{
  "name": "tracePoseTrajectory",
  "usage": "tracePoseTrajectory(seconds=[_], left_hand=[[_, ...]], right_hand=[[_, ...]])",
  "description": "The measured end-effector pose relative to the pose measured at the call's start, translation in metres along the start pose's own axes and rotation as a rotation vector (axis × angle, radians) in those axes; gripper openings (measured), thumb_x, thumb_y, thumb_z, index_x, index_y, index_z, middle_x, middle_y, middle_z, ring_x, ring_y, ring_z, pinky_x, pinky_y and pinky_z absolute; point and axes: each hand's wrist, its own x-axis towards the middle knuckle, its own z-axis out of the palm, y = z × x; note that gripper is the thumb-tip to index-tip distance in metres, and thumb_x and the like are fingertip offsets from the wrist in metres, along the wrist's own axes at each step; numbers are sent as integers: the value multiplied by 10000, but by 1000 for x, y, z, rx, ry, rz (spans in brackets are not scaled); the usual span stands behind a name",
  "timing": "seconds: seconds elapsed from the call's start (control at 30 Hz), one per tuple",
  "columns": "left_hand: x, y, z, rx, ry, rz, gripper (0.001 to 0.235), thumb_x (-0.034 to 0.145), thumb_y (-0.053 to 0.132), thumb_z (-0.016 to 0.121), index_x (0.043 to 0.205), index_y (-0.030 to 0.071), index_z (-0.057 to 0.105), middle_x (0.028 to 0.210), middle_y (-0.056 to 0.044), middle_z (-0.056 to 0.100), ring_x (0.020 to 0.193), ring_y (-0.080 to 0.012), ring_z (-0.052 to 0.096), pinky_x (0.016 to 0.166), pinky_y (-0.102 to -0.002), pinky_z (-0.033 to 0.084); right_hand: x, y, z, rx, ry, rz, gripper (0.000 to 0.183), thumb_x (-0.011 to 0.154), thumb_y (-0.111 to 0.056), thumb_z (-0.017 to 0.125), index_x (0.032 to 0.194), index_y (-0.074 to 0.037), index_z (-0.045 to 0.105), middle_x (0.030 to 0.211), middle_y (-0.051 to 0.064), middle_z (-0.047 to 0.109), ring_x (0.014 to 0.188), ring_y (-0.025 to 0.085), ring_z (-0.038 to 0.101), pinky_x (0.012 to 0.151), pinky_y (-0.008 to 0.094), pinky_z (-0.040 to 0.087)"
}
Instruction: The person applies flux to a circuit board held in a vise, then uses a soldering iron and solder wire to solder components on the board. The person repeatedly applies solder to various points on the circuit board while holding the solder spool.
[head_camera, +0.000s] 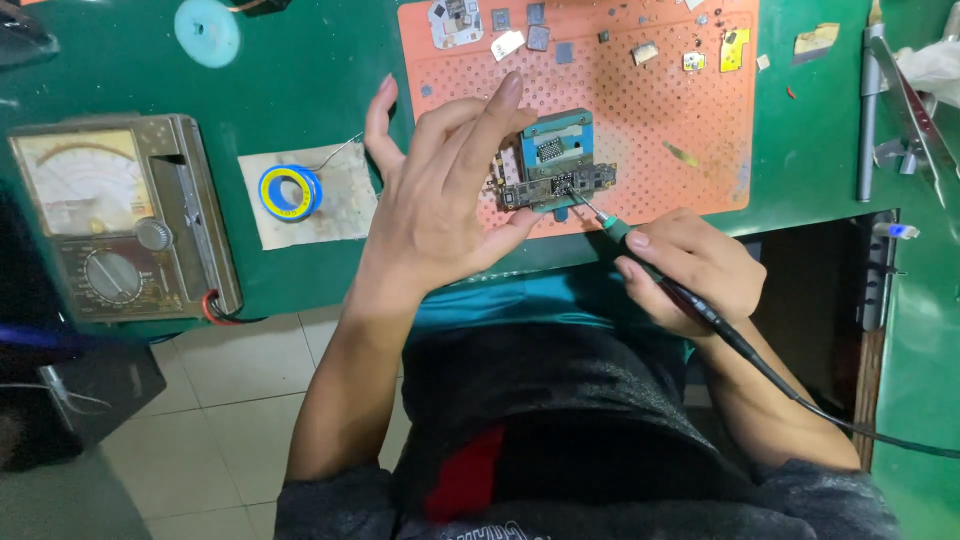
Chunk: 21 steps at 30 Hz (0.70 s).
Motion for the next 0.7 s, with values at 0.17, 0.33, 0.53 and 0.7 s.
tracePoseTrajectory(seconds=[0.17, 0.33, 0.53, 0.7], left_hand=[[-2, -3, 1, -13, -22, -10, 984, 780, 362, 820, 1393, 145, 82, 1238, 44, 582, 1153, -149, 487, 1081, -544, 91], [-2, -4, 3, -18, -25, -16, 980, 781, 364, 815, 1394, 144, 84, 1234, 47, 591, 1151, -145, 492, 1084, -533, 87], [-1, -4, 3, -30, -33, -26, 954, 777, 344, 810, 1386, 136, 106, 1226, 50, 602, 1146, -138, 487, 1081, -530, 91], [-1, -4, 4, -35, -25, -27, 952, 763, 354, 818, 1378, 137, 126, 1209, 58, 611, 1138, -134, 491, 1079, -522, 94]], right_hand=[[2, 1, 3, -25, -52, -55, 174, 771, 67, 616, 927, 72, 540, 771, 197, 575, 612, 272, 567, 552, 328, 435], [4, -1, 3, -87, -89, -58, 168, 790, 46, 612, 945, 56, 547, 782, 192, 578, 612, 260, 554, 548, 330, 428], [4, 0, 3, -90, -98, -51, 164, 801, 36, 603, 956, 44, 551, 797, 184, 589, 602, 251, 544, 554, 324, 438], [5, -1, 3, -108, -105, -46, 172, 807, 26, 609, 970, 25, 556, 828, 172, 596, 600, 245, 531, 552, 323, 425]])
